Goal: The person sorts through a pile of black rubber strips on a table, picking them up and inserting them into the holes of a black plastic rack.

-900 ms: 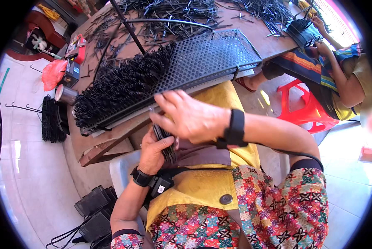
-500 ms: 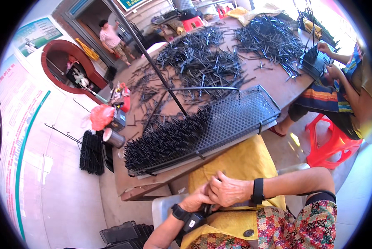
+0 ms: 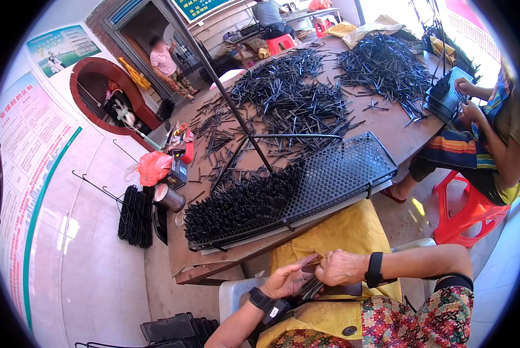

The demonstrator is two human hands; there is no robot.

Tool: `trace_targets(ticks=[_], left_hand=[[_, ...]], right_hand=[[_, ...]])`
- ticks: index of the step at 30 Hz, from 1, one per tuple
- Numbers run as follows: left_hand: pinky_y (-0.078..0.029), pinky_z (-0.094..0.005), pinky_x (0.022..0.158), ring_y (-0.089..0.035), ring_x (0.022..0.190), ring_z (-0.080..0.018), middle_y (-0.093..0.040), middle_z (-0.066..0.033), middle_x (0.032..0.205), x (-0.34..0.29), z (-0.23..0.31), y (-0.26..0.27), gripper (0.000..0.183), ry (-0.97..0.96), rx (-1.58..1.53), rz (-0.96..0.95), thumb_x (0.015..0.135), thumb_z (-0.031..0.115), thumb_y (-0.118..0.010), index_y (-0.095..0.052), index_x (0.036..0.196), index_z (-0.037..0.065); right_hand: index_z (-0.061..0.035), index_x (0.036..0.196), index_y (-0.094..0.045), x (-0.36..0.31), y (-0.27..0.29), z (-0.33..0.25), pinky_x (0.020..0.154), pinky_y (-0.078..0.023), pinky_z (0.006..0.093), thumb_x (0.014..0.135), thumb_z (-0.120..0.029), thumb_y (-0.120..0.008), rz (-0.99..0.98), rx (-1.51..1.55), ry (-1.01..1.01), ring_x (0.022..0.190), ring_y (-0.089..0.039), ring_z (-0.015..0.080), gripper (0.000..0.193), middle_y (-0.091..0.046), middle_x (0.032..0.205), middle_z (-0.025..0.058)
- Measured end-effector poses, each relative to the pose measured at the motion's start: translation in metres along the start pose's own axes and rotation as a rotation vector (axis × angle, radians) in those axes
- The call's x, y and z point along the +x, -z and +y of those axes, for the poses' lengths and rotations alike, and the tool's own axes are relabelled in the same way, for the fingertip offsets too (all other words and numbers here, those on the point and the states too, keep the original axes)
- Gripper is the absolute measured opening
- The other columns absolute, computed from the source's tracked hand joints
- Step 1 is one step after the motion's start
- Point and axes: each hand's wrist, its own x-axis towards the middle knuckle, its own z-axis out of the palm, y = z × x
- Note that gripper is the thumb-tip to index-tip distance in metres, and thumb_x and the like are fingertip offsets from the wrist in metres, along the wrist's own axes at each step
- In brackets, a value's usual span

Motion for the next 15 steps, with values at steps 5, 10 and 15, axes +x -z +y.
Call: trace_targets(ticks=[5,10,15], left_hand=[[-0.035,-0.0506,0.100,-0.044,0.118,-0.0387,-0.036,-0.0205,0.135,0.007,-0.002,0.014,0.055,-0.117,-0.190,-0.008,0.093,0.029,-0.039,-0.022,0.141,0.007],[-0.040,-0.0514,0.095,-0.039,0.123,-0.0328,-0.035,-0.0145,0.138,0.014,0.000,-0.003,0.061,-0.366,0.211,0.051,0.083,0.011,-0.058,-0.029,0.136,0.005],[-0.054,-0.0498,0.075,-0.053,0.108,-0.0314,-0.041,-0.0176,0.130,0.002,0.013,-0.041,0.050,-0.253,0.288,0.234,0.086,0.017,-0.054,-0.035,0.131,0.005]], right_hand=[[0.0031,0.076,-0.047,-0.010,-0.003,0.001,0.048,-0.045,0.0434,0.075,-0.010,-0.054,0.010,0.506,-0.459,0.055,-0.059,0.0336,0.015,-0.055,0.059,0.0214],[-0.0019,0.081,-0.052,0.010,0.005,-0.003,0.042,-0.039,0.0287,0.085,-0.019,-0.051,0.195,1.328,-0.561,0.046,-0.051,0.0144,0.018,-0.052,0.055,0.0055],[-0.0031,0.058,-0.051,0.038,0.002,-0.014,0.045,-0.039,0.0248,0.084,-0.015,-0.049,0.147,1.639,-0.429,0.049,-0.051,0.0115,0.029,-0.051,0.054,0.0037]])
